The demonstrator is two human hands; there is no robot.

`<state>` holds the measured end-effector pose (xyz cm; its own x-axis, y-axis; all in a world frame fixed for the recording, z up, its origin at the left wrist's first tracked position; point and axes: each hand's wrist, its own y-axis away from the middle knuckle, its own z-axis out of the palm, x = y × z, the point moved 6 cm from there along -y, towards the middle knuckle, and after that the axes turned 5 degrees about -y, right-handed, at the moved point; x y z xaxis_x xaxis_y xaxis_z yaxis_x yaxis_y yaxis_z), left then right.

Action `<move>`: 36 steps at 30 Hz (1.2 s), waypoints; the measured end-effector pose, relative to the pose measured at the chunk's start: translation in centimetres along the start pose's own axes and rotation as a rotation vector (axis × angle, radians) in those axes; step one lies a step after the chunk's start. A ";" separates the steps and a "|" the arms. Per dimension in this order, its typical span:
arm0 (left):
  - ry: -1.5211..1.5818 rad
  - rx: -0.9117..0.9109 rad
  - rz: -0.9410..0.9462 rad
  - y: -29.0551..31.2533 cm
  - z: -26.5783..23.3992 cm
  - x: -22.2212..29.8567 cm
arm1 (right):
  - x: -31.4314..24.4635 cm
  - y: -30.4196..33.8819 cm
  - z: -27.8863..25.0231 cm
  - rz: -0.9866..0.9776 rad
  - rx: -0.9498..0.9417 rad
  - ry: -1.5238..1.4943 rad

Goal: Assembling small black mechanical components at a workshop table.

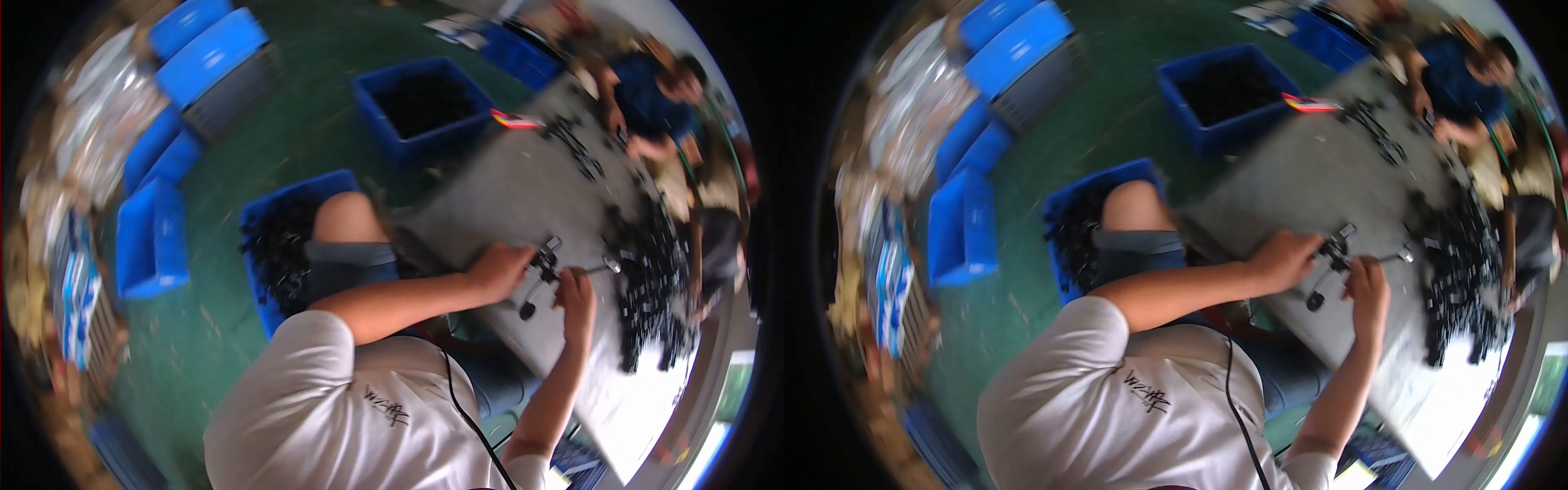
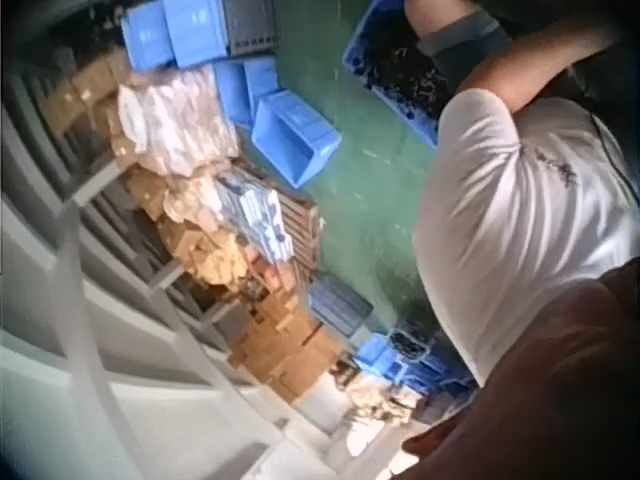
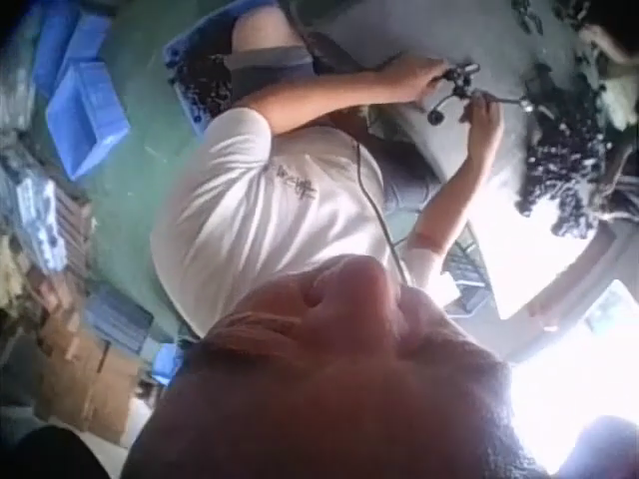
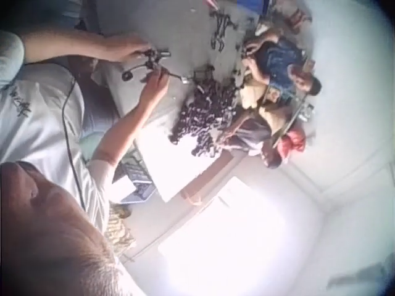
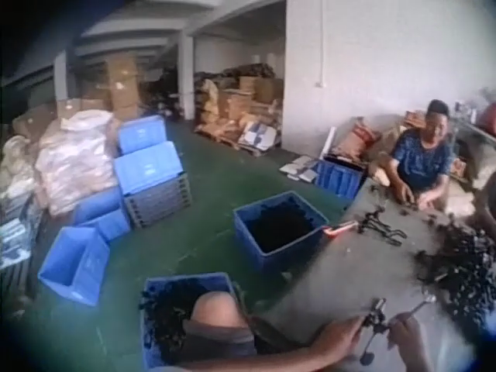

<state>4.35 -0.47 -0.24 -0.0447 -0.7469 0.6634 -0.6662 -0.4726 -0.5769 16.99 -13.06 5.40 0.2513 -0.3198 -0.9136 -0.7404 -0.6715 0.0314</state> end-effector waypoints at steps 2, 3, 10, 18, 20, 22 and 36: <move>0.063 -0.006 -0.133 0.8 -0.1 -1.2 | -1.3 0.4 0.5 -0.177 0.004 0.082; 0.143 0.036 -0.197 1.2 -0.7 -2.1 | -1.7 0.6 0.4 -0.276 0.030 0.048; -0.297 0.578 -0.348 8.9 -25.7 -6.8 | 1.3 -1.5 -4.1 -0.490 0.197 0.509; -0.781 0.548 -0.980 36.4 -35.0 -17.4 | 13.4 -3.1 -13.5 -0.141 0.205 1.030; -0.784 0.398 -1.118 41.5 -32.7 -18.9 | 12.8 -2.6 -13.2 -0.084 0.210 1.100; -0.704 0.289 -1.219 45.0 -30.1 -20.5 | 14.1 -2.8 -15.0 -0.167 0.190 1.129; -0.006 0.491 -1.039 36.7 -25.9 -28.3 | 20.2 5.2 -24.1 -0.085 0.410 0.966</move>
<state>-38.11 15.44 -27.90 0.3611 0.1086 0.9262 -0.0172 -0.9923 0.1230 33.23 -39.06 -3.13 0.5693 -0.8000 -0.1893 -0.8057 -0.4971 -0.3222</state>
